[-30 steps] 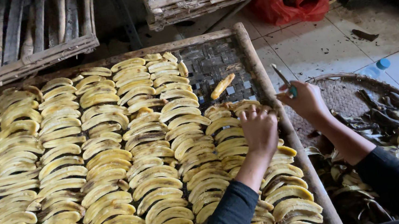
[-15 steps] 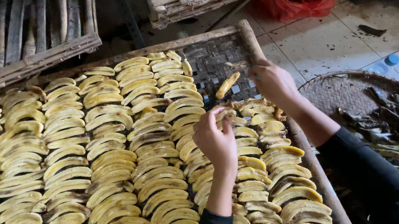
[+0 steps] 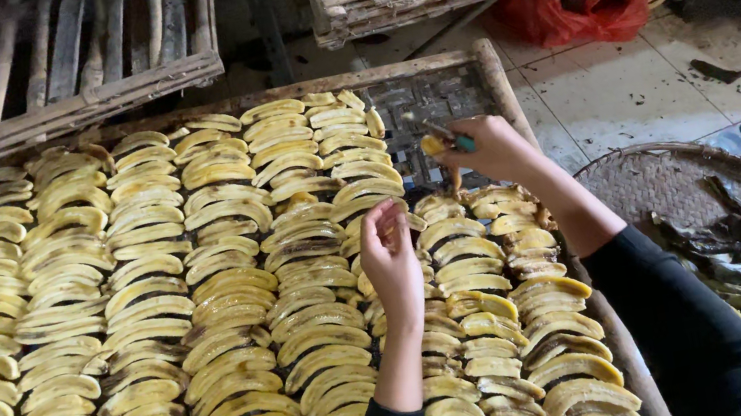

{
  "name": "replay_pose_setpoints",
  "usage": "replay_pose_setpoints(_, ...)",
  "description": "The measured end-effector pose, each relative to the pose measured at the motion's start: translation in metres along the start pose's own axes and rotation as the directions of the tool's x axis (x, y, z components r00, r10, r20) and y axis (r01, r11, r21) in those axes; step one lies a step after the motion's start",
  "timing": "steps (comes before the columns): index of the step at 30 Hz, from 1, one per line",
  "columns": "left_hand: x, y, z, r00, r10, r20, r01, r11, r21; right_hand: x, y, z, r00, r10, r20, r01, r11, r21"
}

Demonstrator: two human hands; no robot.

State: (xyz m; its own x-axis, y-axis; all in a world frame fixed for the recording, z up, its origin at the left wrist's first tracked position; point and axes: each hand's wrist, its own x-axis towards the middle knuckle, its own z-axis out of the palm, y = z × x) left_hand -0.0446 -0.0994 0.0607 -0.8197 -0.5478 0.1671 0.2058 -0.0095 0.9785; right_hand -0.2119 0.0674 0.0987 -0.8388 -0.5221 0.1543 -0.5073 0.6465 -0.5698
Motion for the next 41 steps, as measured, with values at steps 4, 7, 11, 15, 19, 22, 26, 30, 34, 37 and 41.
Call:
replay_pose_setpoints(4,0.017,-0.014,0.009,0.959,-0.225,0.171,0.276,0.877,-0.393,-0.020,-0.033,-0.016,0.972,0.196,0.130,-0.235,0.841,0.488)
replay_pose_setpoints(7,0.016,-0.016,0.011,0.897,-0.309,0.315,0.426,0.793,-0.436,-0.044,-0.062,-0.016,0.971,0.170,0.169,-0.238,0.776,0.584)
replay_pose_setpoints(11,0.000,-0.005,0.004,0.877,-0.218,0.429,0.429,0.757,-0.493,-0.069,-0.094,-0.016,0.985,-0.116,-0.124,0.133,0.982,0.132)
replay_pose_setpoints(15,-0.017,0.025,0.000,0.895,-0.161,0.415,0.385,0.749,-0.539,-0.102,-0.121,-0.033,0.992,0.043,-0.120,-0.023,0.986,0.166)
replay_pose_setpoints(19,-0.029,0.064,-0.005,0.870,-0.244,0.428,0.493,0.445,-0.748,-0.135,-0.144,-0.054,0.994,-0.061,-0.087,0.071,0.991,0.112)
replay_pose_setpoints(22,-0.035,0.085,-0.004,0.897,-0.199,0.395,0.435,0.228,-0.871,-0.153,-0.157,-0.062,0.999,0.015,0.043,-0.011,0.994,-0.112)
replay_pose_setpoints(26,-0.048,0.094,-0.004,0.921,-0.120,0.371,0.388,0.372,-0.843,-0.162,-0.167,-0.063,0.994,-0.098,-0.047,0.094,0.992,-0.088)
replay_pose_setpoints(30,-0.058,0.095,0.003,0.941,-0.136,0.309,0.336,0.468,-0.818,-0.169,-0.177,-0.058,0.996,-0.061,-0.072,0.065,0.997,0.047)
replay_pose_setpoints(34,-0.068,0.095,0.006,0.951,-0.167,0.262,0.310,0.509,-0.803,-0.172,-0.182,-0.054,0.999,-0.011,-0.053,0.014,0.999,0.048)
replay_pose_setpoints(37,-0.075,0.090,0.008,0.973,-0.037,0.228,0.216,0.492,-0.843,-0.173,-0.181,-0.052,0.980,-0.153,-0.123,0.149,0.988,-0.040)
replay_pose_setpoints(41,-0.076,0.080,0.011,0.947,-0.253,0.196,0.303,0.508,-0.806,-0.172,-0.184,-0.052,0.985,-0.126,-0.116,0.124,0.992,-0.022)
